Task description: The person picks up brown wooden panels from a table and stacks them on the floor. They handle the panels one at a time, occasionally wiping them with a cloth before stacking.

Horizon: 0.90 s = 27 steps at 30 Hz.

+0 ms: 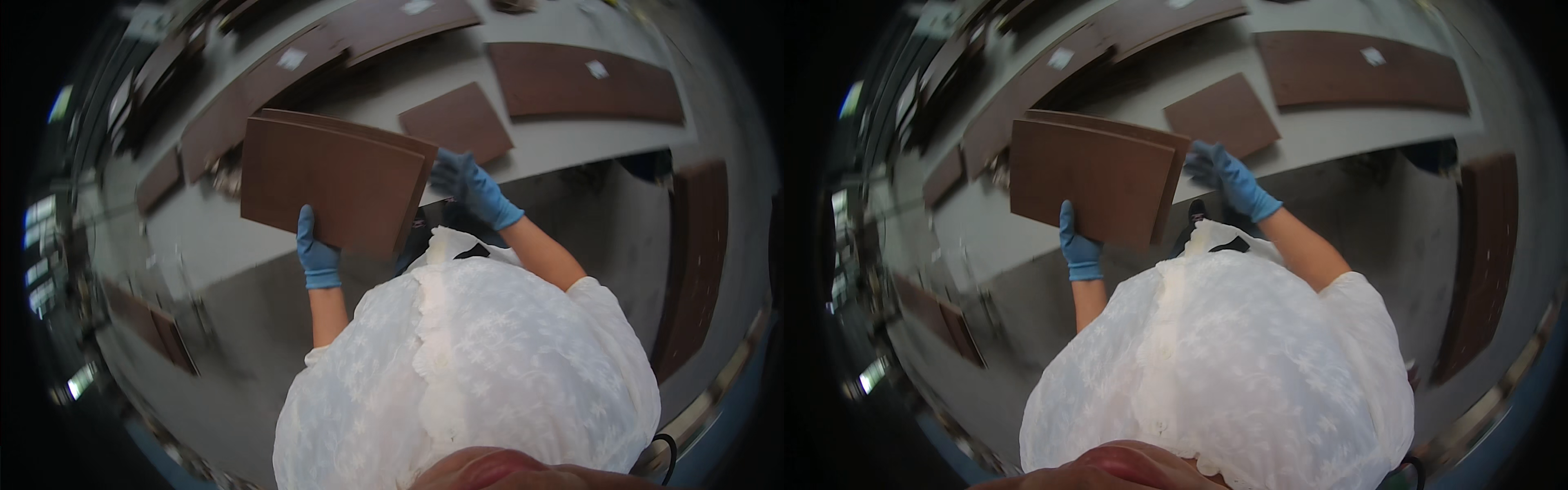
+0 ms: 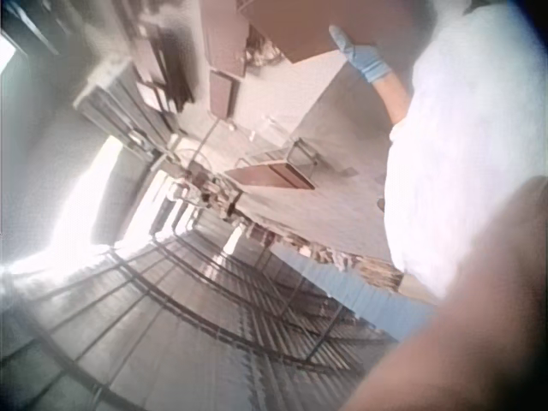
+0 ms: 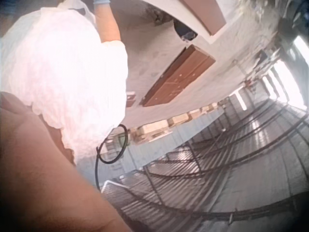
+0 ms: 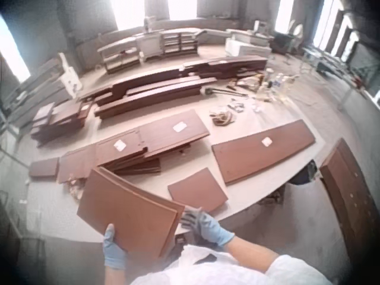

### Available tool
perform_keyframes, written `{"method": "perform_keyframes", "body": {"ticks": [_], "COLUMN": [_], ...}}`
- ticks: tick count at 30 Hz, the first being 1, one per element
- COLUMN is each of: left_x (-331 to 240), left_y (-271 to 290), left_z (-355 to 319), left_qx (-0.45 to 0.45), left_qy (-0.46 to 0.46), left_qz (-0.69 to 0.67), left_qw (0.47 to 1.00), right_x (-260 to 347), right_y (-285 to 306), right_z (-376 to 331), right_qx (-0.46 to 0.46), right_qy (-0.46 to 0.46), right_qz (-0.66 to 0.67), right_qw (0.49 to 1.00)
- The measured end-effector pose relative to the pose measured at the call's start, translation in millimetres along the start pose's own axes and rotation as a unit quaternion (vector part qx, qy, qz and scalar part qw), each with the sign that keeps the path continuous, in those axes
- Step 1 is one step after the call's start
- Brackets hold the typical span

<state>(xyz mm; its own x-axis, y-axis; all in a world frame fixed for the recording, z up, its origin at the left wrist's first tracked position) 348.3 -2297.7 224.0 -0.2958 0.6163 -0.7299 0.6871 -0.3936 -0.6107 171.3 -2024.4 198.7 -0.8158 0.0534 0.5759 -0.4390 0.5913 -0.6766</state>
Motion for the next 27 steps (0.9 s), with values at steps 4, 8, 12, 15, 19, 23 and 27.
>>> {"method": "perform_keyframes", "body": {"ticks": [4, 8, 12, 15, 19, 23, 27], "left_x": [29.3, 91.8, 187.6, 269.1, 386.2, 483.9, 553.1], "left_y": [-66.5, -157.4, -274.9, -347.1, -416.2, -462.9, -506.8], "left_z": [17.4, 1.8, -70.4, -148.1, -275.5, -398.3, -486.7], "left_qx": [0.165, 0.313, 0.51, 0.539, 0.581, 0.607, 0.647], "left_qy": [0.037, 0.146, 0.235, 0.297, 0.362, 0.456, 0.487], "left_qz": [0.066, 0.053, 0.03, 0.053, 0.049, 0.046, 0.074], "left_qw": [0.983, 0.937, 0.827, 0.787, 0.727, 0.65, 0.582], "right_x": [12.0, -27.9, -57.1, -79.6, -92.7, -91.1, -99.9], "right_y": [10.7, 60.6, 109.2, 151.8, 219.7, 275.6, 321.3], "right_z": [-54.0, -111.4, -225.2, -325.5, -442.8, -542.5, -634.7], "right_qx": [-0.211, -0.086, -0.105, -0.136, -0.174, -0.205, -0.228], "right_qy": [0.259, 0.145, 0.209, 0.275, 0.346, 0.403, 0.442], "right_qz": [-0.486, 0.074, 0.216, 0.271, 0.306, 0.314, 0.337], "right_qw": [0.808, 0.983, 0.948, 0.912, 0.87, 0.835, 0.8]}}
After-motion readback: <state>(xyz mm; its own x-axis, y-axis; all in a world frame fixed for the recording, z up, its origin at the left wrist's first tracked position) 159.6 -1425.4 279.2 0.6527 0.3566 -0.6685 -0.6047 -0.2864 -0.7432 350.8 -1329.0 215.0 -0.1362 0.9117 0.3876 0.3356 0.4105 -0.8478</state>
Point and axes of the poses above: each hand's wrist, its own z-axis towards the middle knuckle, its own y-axis out of the back of the hand, x = y × z, the point moved 7 cm from there along z, towards the middle knuckle, and after that the axes turned 13 degrees about -y, right-handed, at the moved point
